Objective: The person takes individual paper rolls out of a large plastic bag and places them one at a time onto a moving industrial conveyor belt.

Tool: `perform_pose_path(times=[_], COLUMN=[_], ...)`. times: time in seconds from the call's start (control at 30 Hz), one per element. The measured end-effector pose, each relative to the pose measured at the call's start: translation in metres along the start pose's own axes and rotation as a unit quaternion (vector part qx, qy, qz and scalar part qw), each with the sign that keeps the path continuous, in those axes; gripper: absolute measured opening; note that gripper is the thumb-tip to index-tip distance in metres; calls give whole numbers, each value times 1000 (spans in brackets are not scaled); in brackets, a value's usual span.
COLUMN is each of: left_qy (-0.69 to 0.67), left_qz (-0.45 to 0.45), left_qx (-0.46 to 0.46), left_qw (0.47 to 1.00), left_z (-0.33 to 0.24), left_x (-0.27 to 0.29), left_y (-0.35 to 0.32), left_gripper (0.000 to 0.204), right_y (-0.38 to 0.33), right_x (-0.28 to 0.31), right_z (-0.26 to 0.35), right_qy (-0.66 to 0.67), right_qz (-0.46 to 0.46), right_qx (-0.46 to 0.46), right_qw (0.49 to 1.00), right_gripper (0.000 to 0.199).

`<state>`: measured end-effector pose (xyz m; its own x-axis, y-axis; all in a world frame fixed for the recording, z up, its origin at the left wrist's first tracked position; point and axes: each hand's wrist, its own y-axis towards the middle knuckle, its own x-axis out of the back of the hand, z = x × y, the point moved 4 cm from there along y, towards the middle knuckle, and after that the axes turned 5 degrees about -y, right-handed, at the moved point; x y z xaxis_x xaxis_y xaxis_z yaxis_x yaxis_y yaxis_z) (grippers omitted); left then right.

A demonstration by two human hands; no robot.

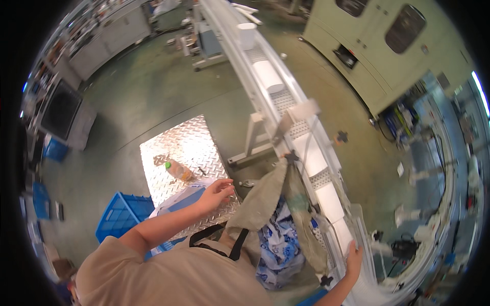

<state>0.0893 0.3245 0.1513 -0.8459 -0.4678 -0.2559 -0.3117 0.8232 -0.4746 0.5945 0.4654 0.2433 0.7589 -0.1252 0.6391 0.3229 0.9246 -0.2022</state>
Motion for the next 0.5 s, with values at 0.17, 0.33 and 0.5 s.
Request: perform_pose_path(times=[0.17, 0.33, 0.5], left_qy=[179, 219, 306], left_qz=[-279, -471, -598], left_qx=[-128, -59, 51], left_qw=[935, 852, 739], left_z=[78, 162, 216], left_x=[136, 231, 272], left_y=[-41, -146, -226], left_gripper=[32, 31, 42], right_y=[-53, -162, -298], right_x=[-61, -248, -433], right_z=[122, 203, 161], right_qy=[-56, 121, -67], right_qz=[-102, 246, 612], right_qx=[292, 413, 433], right_qw=[949, 868, 659], right_gripper=[38, 31, 16])
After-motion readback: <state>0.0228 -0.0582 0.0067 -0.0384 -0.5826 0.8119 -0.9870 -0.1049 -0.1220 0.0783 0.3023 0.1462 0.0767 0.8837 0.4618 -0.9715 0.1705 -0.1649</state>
